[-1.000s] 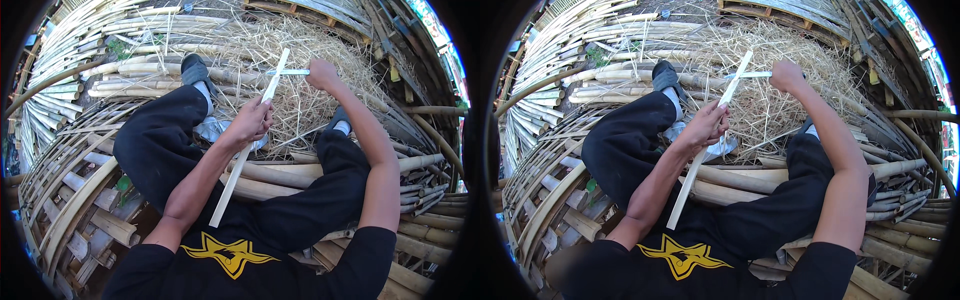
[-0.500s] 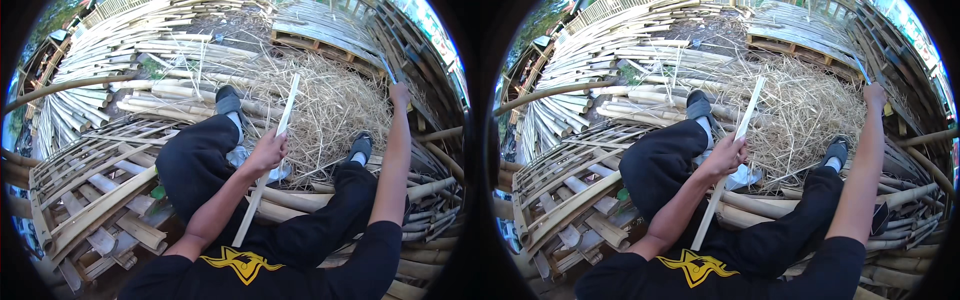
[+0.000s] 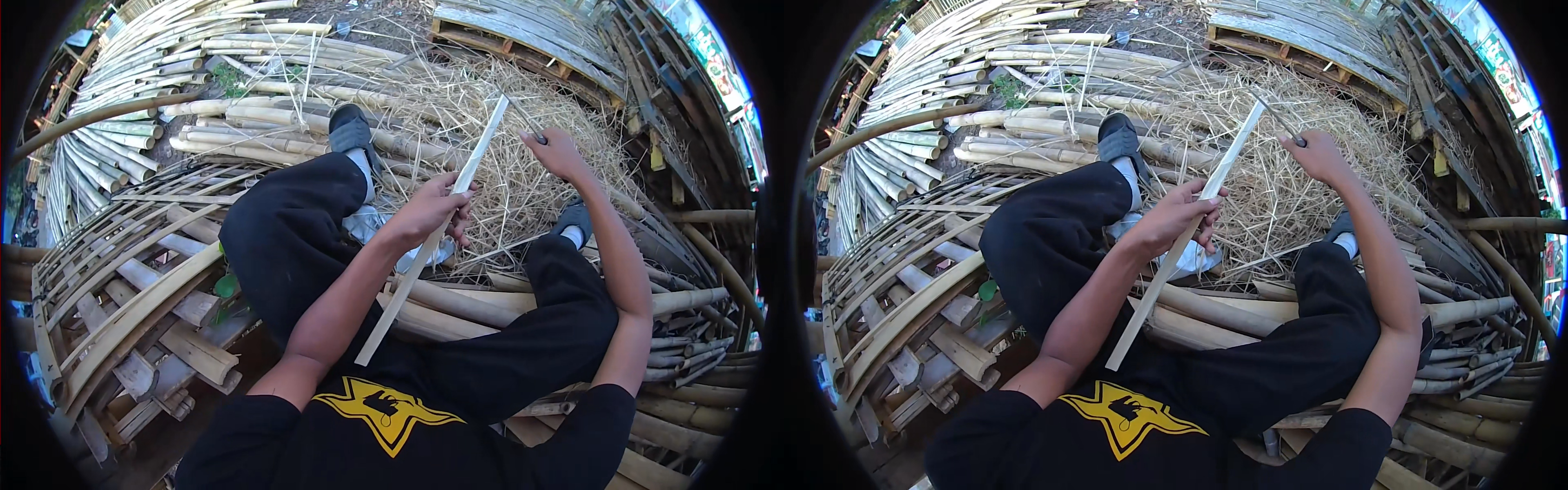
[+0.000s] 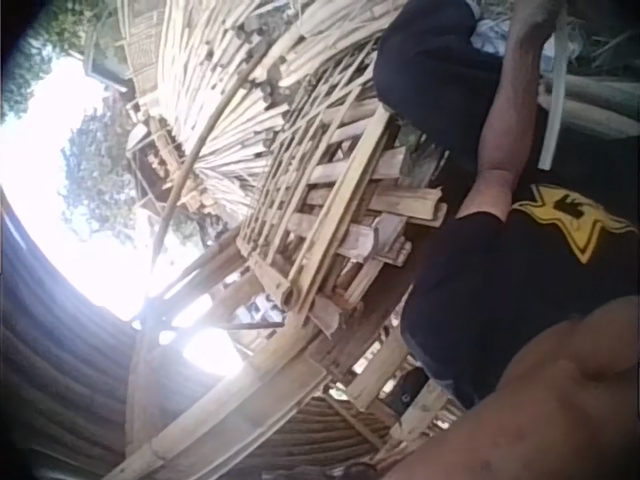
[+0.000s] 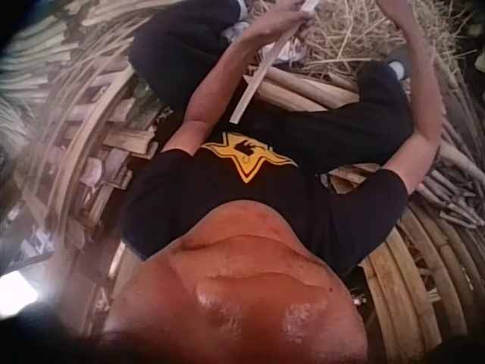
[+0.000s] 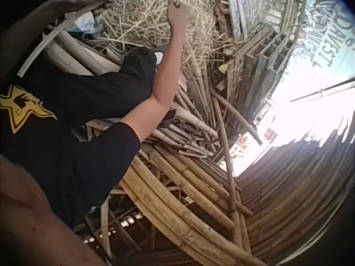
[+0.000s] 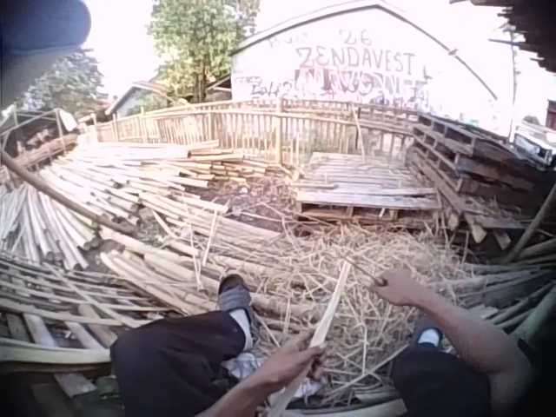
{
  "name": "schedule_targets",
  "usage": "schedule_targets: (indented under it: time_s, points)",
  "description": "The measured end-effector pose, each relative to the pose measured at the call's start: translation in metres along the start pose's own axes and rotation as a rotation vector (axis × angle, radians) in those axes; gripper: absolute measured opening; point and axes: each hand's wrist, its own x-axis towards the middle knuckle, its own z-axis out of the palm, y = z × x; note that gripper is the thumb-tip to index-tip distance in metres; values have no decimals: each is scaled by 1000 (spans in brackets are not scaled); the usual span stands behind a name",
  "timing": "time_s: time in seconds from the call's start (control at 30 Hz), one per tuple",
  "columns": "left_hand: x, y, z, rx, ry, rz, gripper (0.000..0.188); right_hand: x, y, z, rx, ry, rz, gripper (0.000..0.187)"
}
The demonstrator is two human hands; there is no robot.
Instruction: The person shaves a thin strip of bamboo using a knife.
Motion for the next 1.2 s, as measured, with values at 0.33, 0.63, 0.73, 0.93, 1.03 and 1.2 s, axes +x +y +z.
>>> schedule_targets:
  time_s: [0.33,0.63,0.73,0.93,1.03,1.2]
  points:
    - [-3,5,5,103,33,19,34,-24,-77,-1,-182,-227,-37,51]
    - [-9,9,12,157,115,88,27,-24,-85,18,-75,-82,15,54]
    - [-5,6,10,222,145,83,23,-23,-90,19,-146,-75,32,50]
    - [1,-7,6,358,174,141,19,-18,-78,37,-209,14,-61,37]
    - [-1,-7,11,249,143,98,16,-6,-61,42,-236,-19,-65,32]
    - [-9,-9,11,7,51,-51,13,12,-44,39,-375,-207,27,28]
